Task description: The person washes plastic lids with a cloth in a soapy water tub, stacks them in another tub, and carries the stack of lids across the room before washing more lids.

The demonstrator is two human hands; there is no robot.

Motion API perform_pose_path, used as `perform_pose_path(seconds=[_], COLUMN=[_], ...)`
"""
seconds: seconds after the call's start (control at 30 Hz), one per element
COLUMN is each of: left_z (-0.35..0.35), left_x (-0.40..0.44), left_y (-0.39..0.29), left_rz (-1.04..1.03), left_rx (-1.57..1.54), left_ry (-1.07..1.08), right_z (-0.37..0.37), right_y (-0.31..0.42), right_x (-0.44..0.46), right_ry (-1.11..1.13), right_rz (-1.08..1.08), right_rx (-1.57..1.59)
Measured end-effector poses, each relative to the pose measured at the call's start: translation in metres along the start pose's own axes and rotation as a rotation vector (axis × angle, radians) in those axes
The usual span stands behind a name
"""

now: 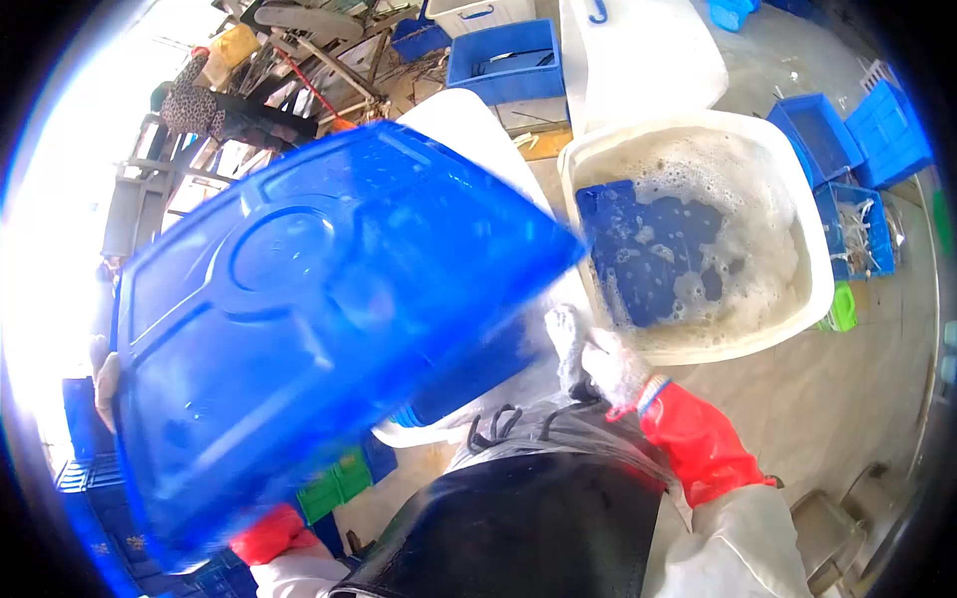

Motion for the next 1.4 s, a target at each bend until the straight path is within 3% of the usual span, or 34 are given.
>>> perform_pose_path(seconds=[0.1, 0.2, 0.23, 0.3, 0.37, 0.4, 0.43, 0.47, 0.5, 0.53, 0.57, 0.63, 0.73, 0.9, 0.93, 0.97, 1.0, 1.03, 1.07, 1.1, 1.2, 1.3, 1.4], left_z=[-0.06, -0.124, -0.148, -0.183, -0.204, -0.209, -0.212, -0.206, -0.198, -0.19, -0.194, -0.207, -0.239, -0.266, -0.26, -0.251, -0.236, -0.216, -0.199, -0.179, -0.115, -0.053, -0.027], left_x=[-0.066, -0.138, -0.167, -0.233, -0.247, -0.238, -0.231, -0.223, -0.216, -0.221, -0.22, -0.208, -0.214, -0.241, -0.224, -0.21, -0.22, -0.212, -0.21, -0.214, -0.212, -0.202, -0.179], left_y=[0.041, 0.089, 0.109, 0.141, 0.114, 0.087, 0.059, 0.066, 0.076, 0.098, 0.098, 0.1, 0.105, 0.135, 0.115, 0.098, 0.105, 0.096, 0.09, 0.086, 0.074, 0.055, 0.023], left_rz=[0.226, 0.428, 0.485, 0.699, 1.029, 1.166, 1.301, 1.166, 1.031, 1.083, 1.166, 0.921, 1.117, 1.141, 0.976, 0.809, 0.939, 0.959, 1.072, 1.187, 1.244, 1.178, 1.134], left_rx=[-0.347, -0.732, -0.944, -1.299, -1.218, -1.22, -1.218, -0.975, -0.727, -0.71, -0.717, -0.556, -0.757, -0.844, -0.834, -0.815, -0.891, -0.862, -0.797, -0.724, -0.715, -0.566, -0.589], left_ry=[0.055, 0.189, 0.268, 0.533, 0.429, 0.403, 0.366, 0.452, 0.532, 0.471, 0.408, 0.576, 0.508, 0.528, 0.521, 0.514, 0.405, 0.372, 0.471, 0.565, 0.402, 0.294, 0.097], right_z=[-0.026, -0.089, -0.119, -0.159, -0.176, -0.177, -0.159, -0.14, -0.119, -0.093, -0.067, -0.03, -0.048, -0.163, -0.175, -0.183, -0.187, -0.192, -0.199, -0.19, -0.164, -0.122, -0.069], right_y=[0.107, 0.152, 0.185, 0.243, 0.27, 0.234, 0.212, 0.173, 0.135, 0.062, 0.023, -0.062, -0.051, 0.12, 0.172, 0.222, 0.262, 0.274, 0.274, 0.262, 0.214, 0.184, 0.045], right_x=[-0.01, 0.029, 0.033, 0.033, 0.041, 0.071, 0.093, 0.115, 0.143, 0.173, 0.172, 0.152, 0.122, 0.094, 0.083, 0.093, 0.1, 0.115, 0.127, 0.156, 0.255, 0.255, 0.198], right_ry=[0.003, 0.126, 0.179, 0.042, 0.027, -0.088, -0.131, -0.303, -0.295, -0.345, -0.204, -0.232, -0.229, -0.057, -0.274, -0.135, -0.251, -0.181, -0.408, -0.398, -0.309, -0.138, -0.096], right_rz=[0.113, 0.391, 0.41, 0.699, 0.846, 0.771, 0.671, 0.663, 0.511, 0.288, -0.056, -0.465, -0.527, 0.012, 0.612, 0.579, 0.896, 0.988, 1.235, 1.241, 0.992, 0.486, 0.369], right_rx=[-0.152, -0.636, -0.652, -0.526, -0.202, -0.509, -0.567, -0.71, -0.837, -0.903, -0.84, -0.921, -1.014, -0.881, -0.768, -0.604, -0.622, -0.6, -0.846, -0.842, -1.188, -1.024, -1.058])
Point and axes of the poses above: each hand's wrist, its own x-axis towards the middle knuckle, its own z-axis out of the back of the hand, y = z × x, the point moved 10 cm from there along x, towards the middle knuckle, and after that the axes turned 15 degrees about -x, right-handed, at the moved point
